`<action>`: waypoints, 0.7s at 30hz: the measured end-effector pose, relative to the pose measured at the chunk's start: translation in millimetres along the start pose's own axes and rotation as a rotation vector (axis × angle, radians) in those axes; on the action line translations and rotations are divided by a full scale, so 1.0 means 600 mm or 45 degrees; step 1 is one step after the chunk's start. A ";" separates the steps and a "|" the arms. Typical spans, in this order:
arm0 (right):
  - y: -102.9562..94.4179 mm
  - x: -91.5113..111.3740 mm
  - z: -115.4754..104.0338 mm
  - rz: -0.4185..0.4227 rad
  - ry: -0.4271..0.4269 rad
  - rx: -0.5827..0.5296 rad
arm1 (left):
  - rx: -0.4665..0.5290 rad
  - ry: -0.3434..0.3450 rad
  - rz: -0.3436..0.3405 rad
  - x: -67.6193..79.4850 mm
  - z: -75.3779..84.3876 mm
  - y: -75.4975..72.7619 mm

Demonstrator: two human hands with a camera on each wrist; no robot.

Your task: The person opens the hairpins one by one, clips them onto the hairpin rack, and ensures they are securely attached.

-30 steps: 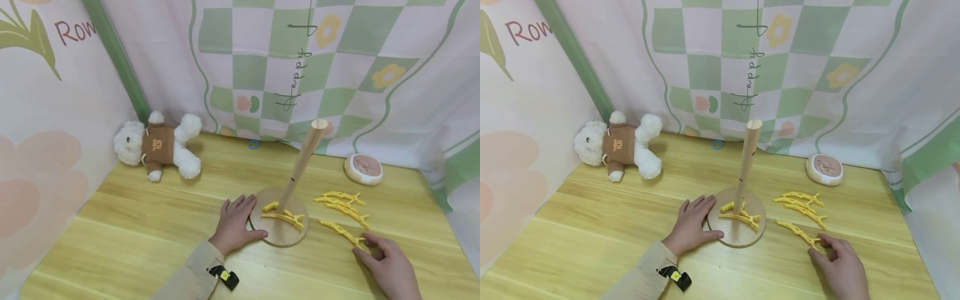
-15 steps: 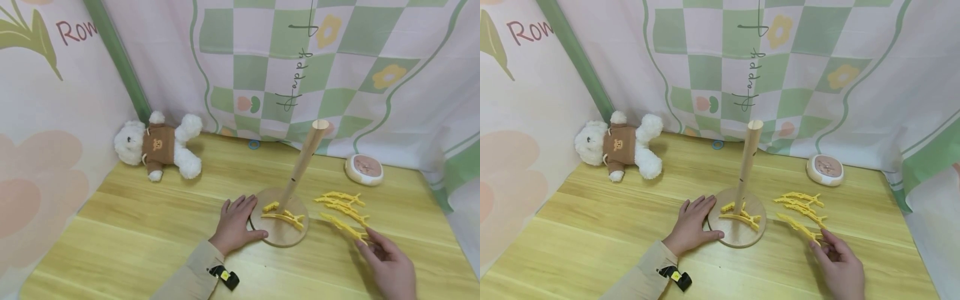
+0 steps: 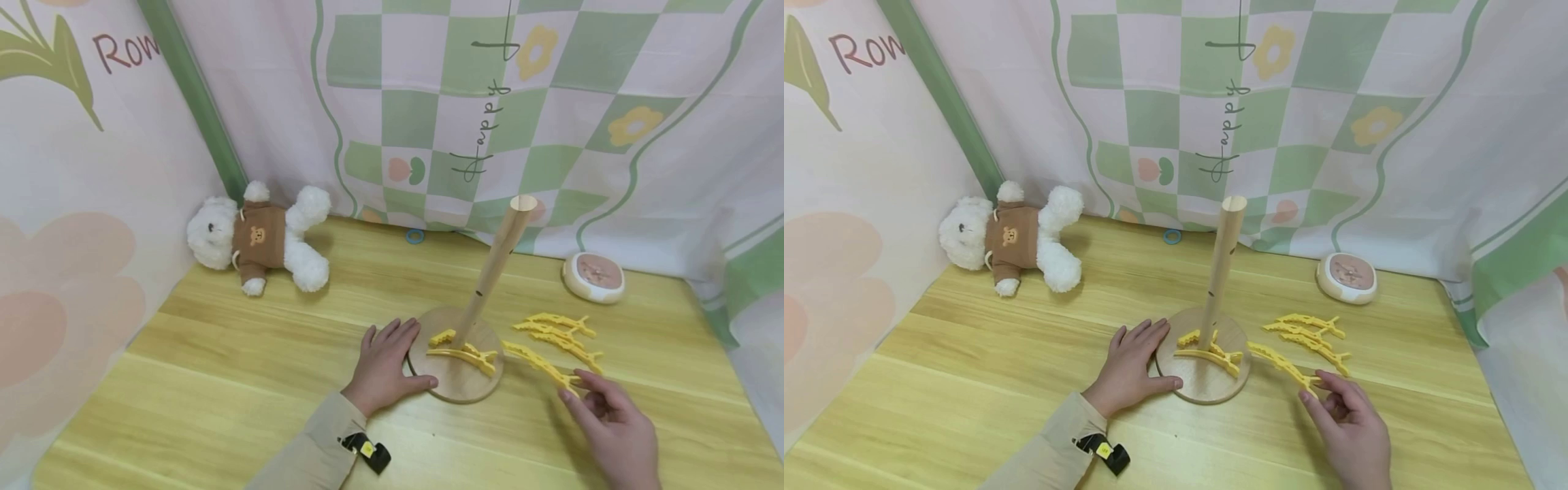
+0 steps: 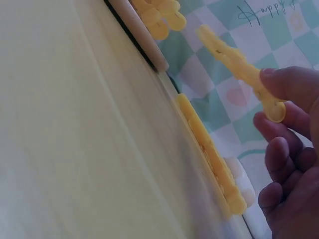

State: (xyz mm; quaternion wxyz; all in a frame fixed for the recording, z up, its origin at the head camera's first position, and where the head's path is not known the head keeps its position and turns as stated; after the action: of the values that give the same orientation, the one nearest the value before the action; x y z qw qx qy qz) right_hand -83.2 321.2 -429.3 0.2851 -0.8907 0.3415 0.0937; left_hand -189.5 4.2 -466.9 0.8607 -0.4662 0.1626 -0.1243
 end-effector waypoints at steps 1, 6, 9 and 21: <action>0.000 0.001 -0.002 0.010 -0.003 -0.009 | -0.002 0.001 0.001 0.000 0.000 0.000; 0.004 0.006 -0.021 0.022 -0.054 -0.094 | -0.010 -0.002 -0.007 0.000 0.000 0.001; 0.012 0.010 -0.031 -0.008 -0.077 -0.129 | -0.009 -0.001 -0.005 0.000 0.000 0.001; 0.047 0.023 -0.055 -0.097 -0.139 -0.142 | 0.005 0.015 0.010 0.000 0.002 -0.002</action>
State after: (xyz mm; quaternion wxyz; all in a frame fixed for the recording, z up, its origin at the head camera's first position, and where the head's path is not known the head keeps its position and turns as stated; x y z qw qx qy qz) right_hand -92.5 277.5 -419.7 0.2566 -0.9111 0.2857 0.1500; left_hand -188.9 4.1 -465.4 0.8611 -0.4632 0.1692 -0.1239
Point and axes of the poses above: each hand's wrist, its own x-axis away from the middle knuckle, its own y-axis out of the palm, z = x × y, the point moved 9 cm from there along -x, towards the middle knuckle, and after that the axes turned 10 degrees about z, right-handed, at the moved point
